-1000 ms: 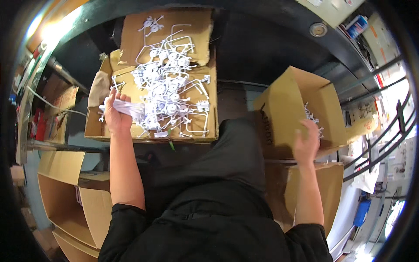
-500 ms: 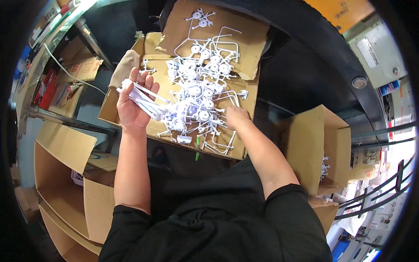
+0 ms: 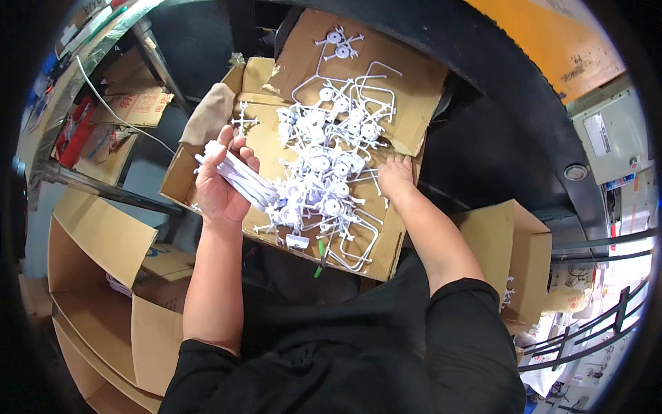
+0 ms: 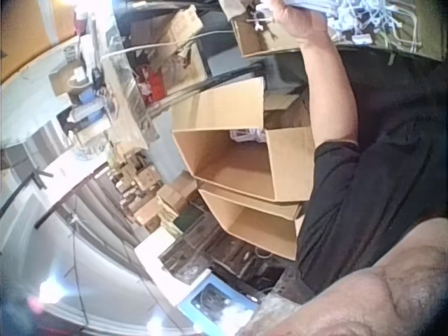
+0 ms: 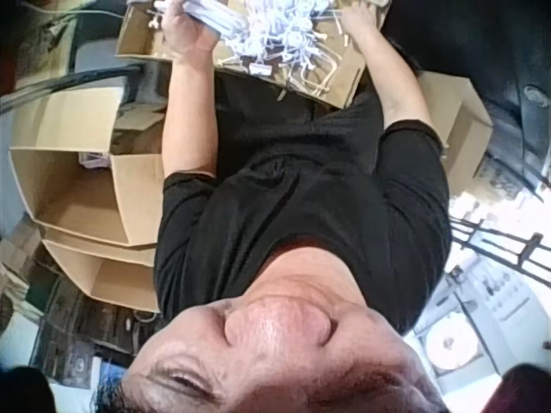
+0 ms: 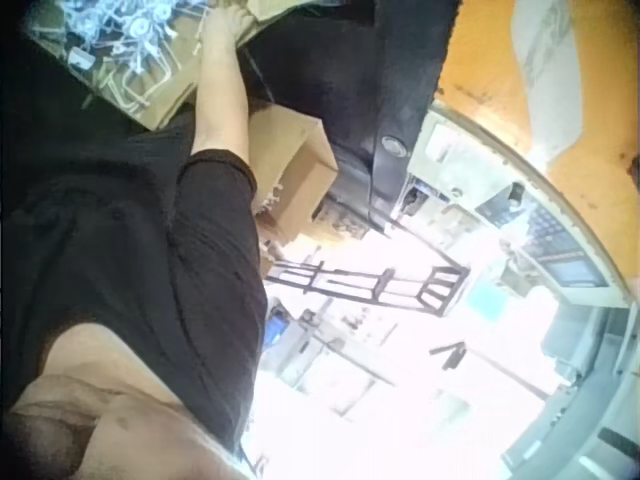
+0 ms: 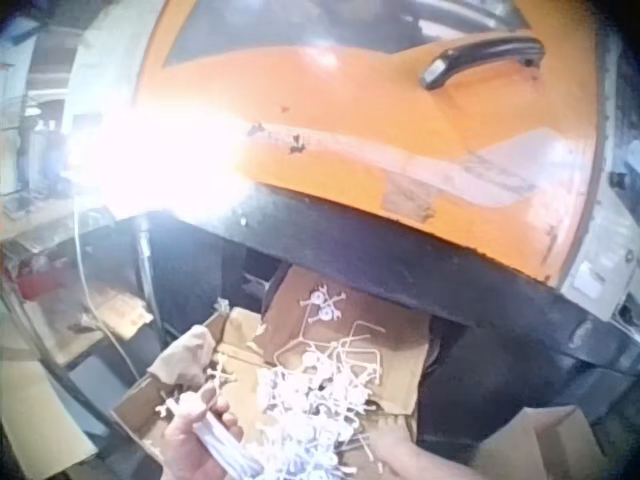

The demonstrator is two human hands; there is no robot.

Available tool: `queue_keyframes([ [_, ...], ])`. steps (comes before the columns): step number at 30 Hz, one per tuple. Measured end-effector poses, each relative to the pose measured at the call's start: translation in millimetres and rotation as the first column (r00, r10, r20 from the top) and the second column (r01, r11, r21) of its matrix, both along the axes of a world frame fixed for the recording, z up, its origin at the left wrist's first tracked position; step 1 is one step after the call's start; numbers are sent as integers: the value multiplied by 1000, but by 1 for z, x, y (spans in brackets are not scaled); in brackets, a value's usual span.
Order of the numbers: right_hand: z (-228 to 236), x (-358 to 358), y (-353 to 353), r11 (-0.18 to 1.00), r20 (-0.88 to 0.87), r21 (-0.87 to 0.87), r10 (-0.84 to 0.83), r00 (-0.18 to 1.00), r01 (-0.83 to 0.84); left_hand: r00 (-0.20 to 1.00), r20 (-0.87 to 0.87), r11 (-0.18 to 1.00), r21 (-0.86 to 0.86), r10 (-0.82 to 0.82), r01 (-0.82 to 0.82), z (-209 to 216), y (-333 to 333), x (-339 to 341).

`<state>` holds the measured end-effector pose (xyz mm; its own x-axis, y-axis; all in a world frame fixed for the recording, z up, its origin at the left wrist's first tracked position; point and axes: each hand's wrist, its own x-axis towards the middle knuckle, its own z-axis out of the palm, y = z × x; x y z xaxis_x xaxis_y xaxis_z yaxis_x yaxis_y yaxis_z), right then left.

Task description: The person sorts white plastic components and trims excess runner material from them using side cutters.

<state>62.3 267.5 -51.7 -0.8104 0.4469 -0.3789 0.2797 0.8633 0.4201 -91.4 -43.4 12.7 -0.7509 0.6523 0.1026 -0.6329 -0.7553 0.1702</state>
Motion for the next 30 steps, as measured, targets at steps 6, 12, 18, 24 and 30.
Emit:
queue_keyframes([
  [6, -39, 7, 18, 970, -2, -239, -53, 999, 51, 998, 54, 998, -60, 15, -11, 3, -2, 2],
  [12, -22, 8, 9, 971, -168, -237, -57, 984, 16, 999, 43, 998, -69, 16, -13, -1, 1, -1],
  [18, -1, -9, 12, 856, -265, -517, -126, 956, -31, 999, 45, 996, -92, 11, -7, -3, 4, -1],
  [24, -46, -29, 12, 782, -127, -620, -180, 976, 63, 999, 46, 990, -140, 12, -5, 0, 10, 3],
  [30, -40, -12, -14, 721, -251, -687, -351, 902, 90, 998, 60, 989, -144, 36, -27, -1, 5, 1],
])
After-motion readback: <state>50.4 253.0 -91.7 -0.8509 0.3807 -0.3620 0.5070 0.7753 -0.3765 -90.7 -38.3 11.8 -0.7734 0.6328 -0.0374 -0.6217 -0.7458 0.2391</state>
